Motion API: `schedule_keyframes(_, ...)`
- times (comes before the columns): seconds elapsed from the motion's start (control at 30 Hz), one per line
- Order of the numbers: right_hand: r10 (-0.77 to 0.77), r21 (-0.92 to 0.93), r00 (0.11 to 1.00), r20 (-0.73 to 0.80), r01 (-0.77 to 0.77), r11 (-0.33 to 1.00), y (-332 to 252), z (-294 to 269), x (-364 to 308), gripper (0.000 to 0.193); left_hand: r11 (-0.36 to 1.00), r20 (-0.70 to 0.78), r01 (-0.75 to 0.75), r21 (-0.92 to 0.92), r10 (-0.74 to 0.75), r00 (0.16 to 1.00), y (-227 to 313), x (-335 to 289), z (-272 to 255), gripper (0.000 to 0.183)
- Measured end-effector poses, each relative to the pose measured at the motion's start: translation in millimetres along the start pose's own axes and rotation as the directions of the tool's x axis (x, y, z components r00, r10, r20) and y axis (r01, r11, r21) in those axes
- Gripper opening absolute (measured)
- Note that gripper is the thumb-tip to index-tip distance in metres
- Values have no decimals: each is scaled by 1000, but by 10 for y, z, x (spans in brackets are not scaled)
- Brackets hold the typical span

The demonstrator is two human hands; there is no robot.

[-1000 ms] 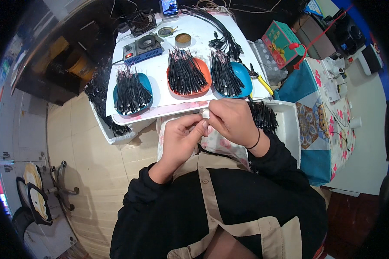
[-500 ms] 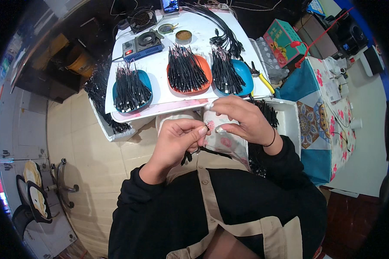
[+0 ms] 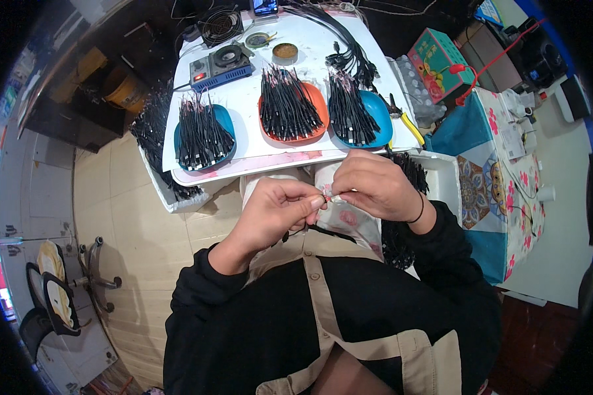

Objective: The person repeatedly picks up black wires, attaches small white connectors to their ends, and places the finished units into colored bowls on the table. The process is continuous and repetitive throughout the clip.

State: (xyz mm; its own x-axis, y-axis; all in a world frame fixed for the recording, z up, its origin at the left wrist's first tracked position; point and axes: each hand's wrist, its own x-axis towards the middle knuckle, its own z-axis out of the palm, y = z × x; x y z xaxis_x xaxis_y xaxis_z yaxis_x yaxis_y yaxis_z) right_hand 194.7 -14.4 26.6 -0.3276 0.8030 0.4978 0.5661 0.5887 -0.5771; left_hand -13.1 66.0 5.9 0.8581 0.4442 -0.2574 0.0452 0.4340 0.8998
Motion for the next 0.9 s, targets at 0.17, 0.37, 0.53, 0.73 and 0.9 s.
schedule_keyframes(0.17, 83, 19, 996, 8, -83, 996, -41, 47, -85, 12, 894, 4, -214, 394, 232, 973, -30, -39, 53, 17)
schedule_keyframes(0.37, 660, 797, 610, 439, -604, 28, 45, 305, -277, 10, -98, 472, -534, 840, 618, 629, -178, -39, 59, 40)
schedule_keyframes(0.53, 649, 671, 729, 217, -595, 443, -6, 308, -359, 14, 218, 270, -517, 828, 652, 708, -213, -45, 35, 22)
schedule_keyframes(0.73, 48, -246, 980, -193, -95, 965, -128, 194, -271, 20, 699, -22, -367, 614, 480, 877, -186, -40, 31, 13)
schedule_keyframes(0.9, -78, -387, 983, -165, 8, 922, -67, 270, -260, 21, 749, -35, -337, 570, 432, 901, -234, -64, 72, 16)
